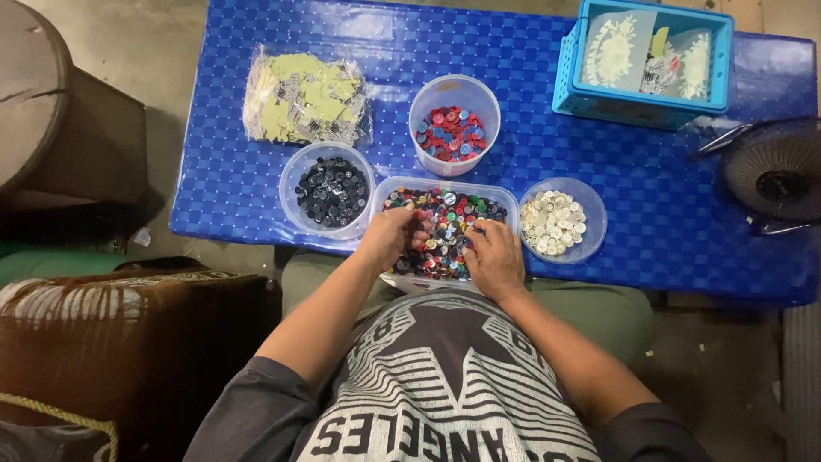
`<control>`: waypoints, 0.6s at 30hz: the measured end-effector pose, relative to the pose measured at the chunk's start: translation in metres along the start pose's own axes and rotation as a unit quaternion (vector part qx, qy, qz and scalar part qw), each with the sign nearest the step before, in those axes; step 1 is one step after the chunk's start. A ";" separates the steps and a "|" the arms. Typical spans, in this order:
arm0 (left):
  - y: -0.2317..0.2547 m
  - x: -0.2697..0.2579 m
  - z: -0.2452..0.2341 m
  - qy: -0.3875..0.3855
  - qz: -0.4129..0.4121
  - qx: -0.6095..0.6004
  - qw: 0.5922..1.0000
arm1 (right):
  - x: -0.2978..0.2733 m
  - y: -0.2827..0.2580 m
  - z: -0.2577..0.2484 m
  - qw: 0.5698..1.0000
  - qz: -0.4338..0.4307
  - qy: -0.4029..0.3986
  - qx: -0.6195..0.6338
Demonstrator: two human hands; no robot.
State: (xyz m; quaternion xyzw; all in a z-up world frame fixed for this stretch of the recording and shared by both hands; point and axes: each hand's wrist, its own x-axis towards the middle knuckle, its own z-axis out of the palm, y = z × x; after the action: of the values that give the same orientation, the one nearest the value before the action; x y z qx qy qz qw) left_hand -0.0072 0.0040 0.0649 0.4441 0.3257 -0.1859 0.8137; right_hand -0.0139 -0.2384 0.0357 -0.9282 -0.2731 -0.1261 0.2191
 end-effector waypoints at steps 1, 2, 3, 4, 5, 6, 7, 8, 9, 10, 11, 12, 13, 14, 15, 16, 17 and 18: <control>-0.003 0.003 -0.003 0.000 0.000 0.001 1.000 | 0.000 0.000 -0.001 1.000 0.001 0.000 0.000; -0.006 0.005 -0.006 0.005 0.008 0.000 1.000 | 0.000 -0.001 -0.001 1.000 0.005 -0.005 0.009; -0.007 0.009 -0.008 0.009 0.018 -0.001 1.000 | 0.002 0.000 -0.002 1.000 0.007 -0.008 0.018; -0.004 0.002 -0.005 0.008 0.020 0.000 1.000 | 0.003 0.001 0.001 1.000 0.007 -0.007 0.018; 0.000 -0.004 -0.001 0.001 0.028 0.052 0.998 | 0.004 0.003 0.003 0.999 0.017 -0.007 0.047; 0.003 -0.011 0.003 -0.006 0.036 0.104 0.994 | 0.006 0.004 0.006 0.997 0.026 -0.007 0.076; -0.004 -0.007 0.004 -0.008 0.036 0.103 0.994 | 0.009 0.000 0.008 0.997 0.026 -0.007 0.074; -0.010 -0.004 0.003 -0.015 0.037 0.132 0.990 | 0.012 -0.004 0.010 0.987 0.046 -0.021 0.155; -0.017 -0.001 0.003 -0.023 0.037 0.161 0.986 | 0.014 -0.009 0.012 0.969 0.066 -0.034 0.234; -0.019 -0.007 0.009 -0.024 0.036 0.160 0.986 | 0.017 -0.014 0.007 0.970 0.067 -0.035 0.233; -0.019 -0.014 0.015 -0.031 0.041 0.195 0.979 | 0.020 -0.020 0.004 0.974 0.054 -0.037 0.217; -0.020 -0.020 0.021 -0.039 0.046 0.231 0.971 | 0.024 -0.026 0.000 0.978 0.041 -0.039 0.201; -0.021 -0.027 0.023 -0.039 0.047 0.230 0.971 | 0.024 -0.023 0.002 0.978 0.039 -0.040 0.201; -0.022 -0.034 0.025 -0.036 0.057 0.286 0.956 | 0.023 -0.020 0.004 0.979 0.043 -0.045 0.194; -0.025 -0.042 0.027 -0.033 0.065 0.341 0.937 | 0.021 -0.018 0.006 0.980 0.047 -0.052 0.188; -0.022 -0.046 0.029 -0.032 0.065 0.339 0.938 | 0.022 -0.018 0.005 0.980 0.045 -0.053 0.188; -0.020 -0.050 0.031 -0.036 0.058 0.337 0.939 | 0.022 -0.017 0.003 0.976 0.051 -0.062 0.201; -0.017 -0.054 0.033 -0.040 0.050 0.335 0.940 | 0.022 -0.017 0.001 0.972 0.057 -0.071 0.215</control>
State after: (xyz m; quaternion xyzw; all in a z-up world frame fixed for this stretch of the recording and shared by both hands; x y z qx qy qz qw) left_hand -0.0446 -0.0323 0.1052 0.6987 0.1889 -0.2607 0.6389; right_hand -0.0053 -0.2155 0.0480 -0.8799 -0.2555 0.0143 0.4003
